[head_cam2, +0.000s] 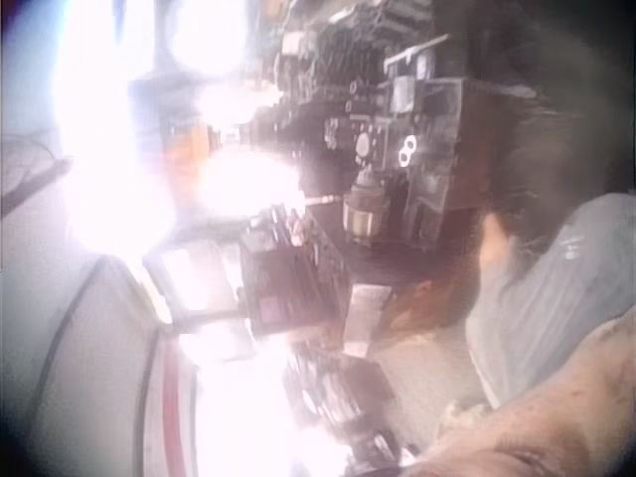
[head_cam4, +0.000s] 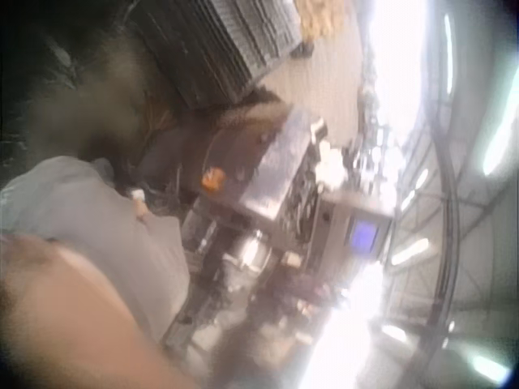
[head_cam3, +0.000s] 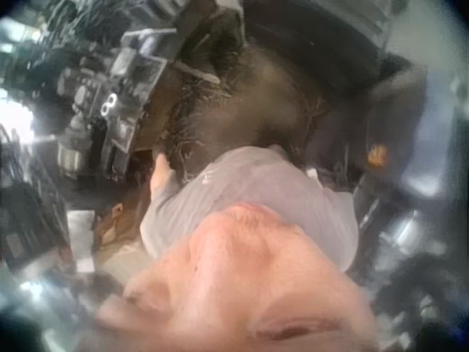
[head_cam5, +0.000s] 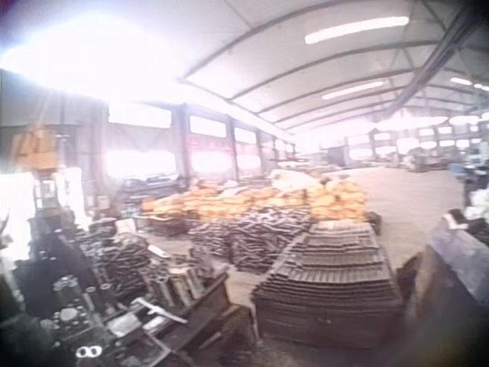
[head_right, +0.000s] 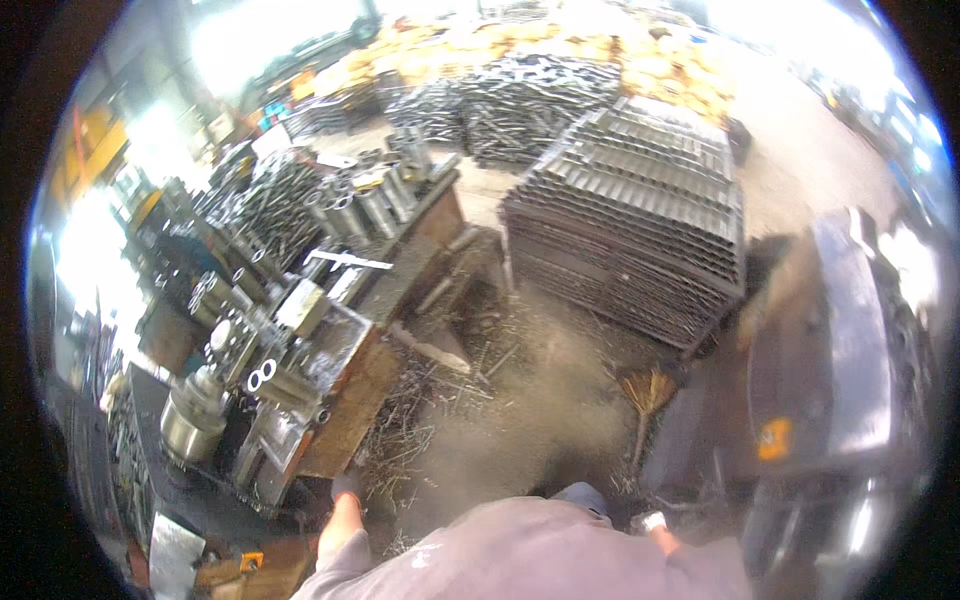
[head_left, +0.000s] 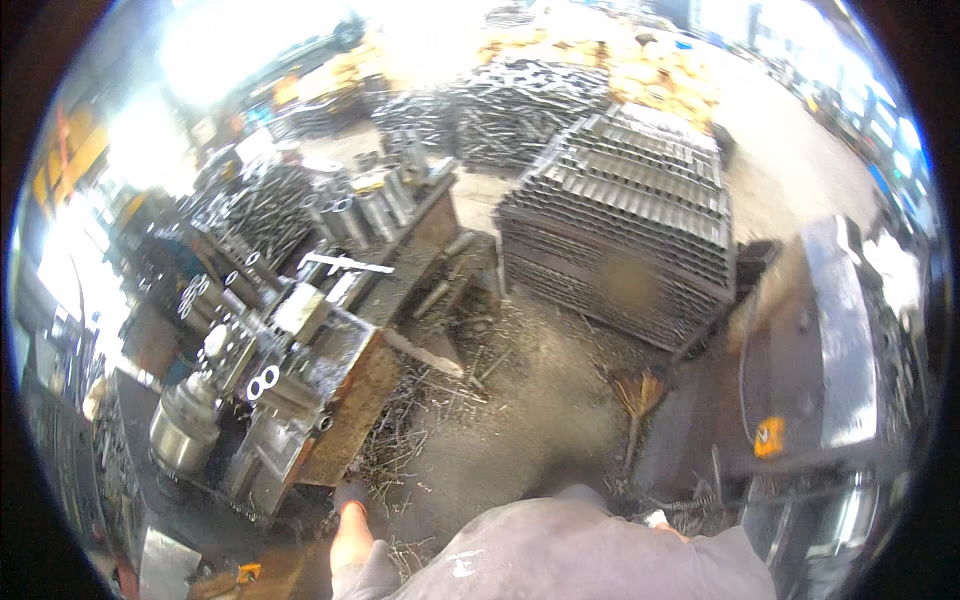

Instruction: The person repeatedly loads metal tubes into a lathe chuck, operates the machine, removes the processed tubes, and places them into a nearby rack. The cycle of loading, machining, and unloading is performed multiple times throughout the clip.

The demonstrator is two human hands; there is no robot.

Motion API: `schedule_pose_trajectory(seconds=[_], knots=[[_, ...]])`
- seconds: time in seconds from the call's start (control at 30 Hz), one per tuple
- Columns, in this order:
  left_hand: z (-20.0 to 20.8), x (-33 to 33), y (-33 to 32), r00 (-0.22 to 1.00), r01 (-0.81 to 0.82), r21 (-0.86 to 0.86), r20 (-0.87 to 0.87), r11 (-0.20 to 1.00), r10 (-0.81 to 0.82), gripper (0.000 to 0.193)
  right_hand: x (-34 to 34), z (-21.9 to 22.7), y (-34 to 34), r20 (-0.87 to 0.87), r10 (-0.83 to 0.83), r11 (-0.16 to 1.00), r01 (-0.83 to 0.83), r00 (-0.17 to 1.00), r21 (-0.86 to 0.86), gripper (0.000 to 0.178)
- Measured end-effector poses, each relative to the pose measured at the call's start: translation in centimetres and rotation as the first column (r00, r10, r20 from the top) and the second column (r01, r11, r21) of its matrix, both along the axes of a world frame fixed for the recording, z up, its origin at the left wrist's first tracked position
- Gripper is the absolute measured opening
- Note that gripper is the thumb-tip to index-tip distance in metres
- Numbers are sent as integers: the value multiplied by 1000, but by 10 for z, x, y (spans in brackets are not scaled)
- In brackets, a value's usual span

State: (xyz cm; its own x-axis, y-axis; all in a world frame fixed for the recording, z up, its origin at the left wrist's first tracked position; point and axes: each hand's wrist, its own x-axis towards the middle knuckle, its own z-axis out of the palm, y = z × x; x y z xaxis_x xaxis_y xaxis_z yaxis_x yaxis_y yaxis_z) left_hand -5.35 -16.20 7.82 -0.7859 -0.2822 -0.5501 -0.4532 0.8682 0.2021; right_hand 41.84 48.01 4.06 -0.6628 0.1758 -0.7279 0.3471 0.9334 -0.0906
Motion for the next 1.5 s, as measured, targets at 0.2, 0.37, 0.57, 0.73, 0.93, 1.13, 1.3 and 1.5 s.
schedule_pose_trajectory(seconds=[0.2,0.37,0.57,0.73,0.93,1.13,1.3,1.5], knots=[[-53,145,41,938,-52,133,347,990,3,60,-129,-16,56,-107,184,977,-193,977,-88,28],[-64,167,117,847,33,259,506,965,-165,60,-253,-49,128,-163,457,889,-456,874,45,25],[-4,58,200,938,106,233,301,967,-175,60,-388,-95,203,-253,377,916,-399,891,-44,24],[76,4,251,993,-39,278,-100,960,70,50,-481,-94,209,-49,542,840,-543,839,-6,23],[88,30,223,959,-221,347,-94,911,268,54,-575,-107,153,-107,820,573,-805,563,153,28],[3,125,80,948,295,-133,164,946,-273,31,-634,-90,63,-220,853,512,-842,473,172,25],[13,156,-38,184,-886,387,-211,254,960,41,-663,-13,-29,-566,148,977,-210,811,-46,25],[88,145,-149,-417,-793,607,-596,46,686,54,-719,200,-173,-916,-276,852,-366,290,-373,16]])
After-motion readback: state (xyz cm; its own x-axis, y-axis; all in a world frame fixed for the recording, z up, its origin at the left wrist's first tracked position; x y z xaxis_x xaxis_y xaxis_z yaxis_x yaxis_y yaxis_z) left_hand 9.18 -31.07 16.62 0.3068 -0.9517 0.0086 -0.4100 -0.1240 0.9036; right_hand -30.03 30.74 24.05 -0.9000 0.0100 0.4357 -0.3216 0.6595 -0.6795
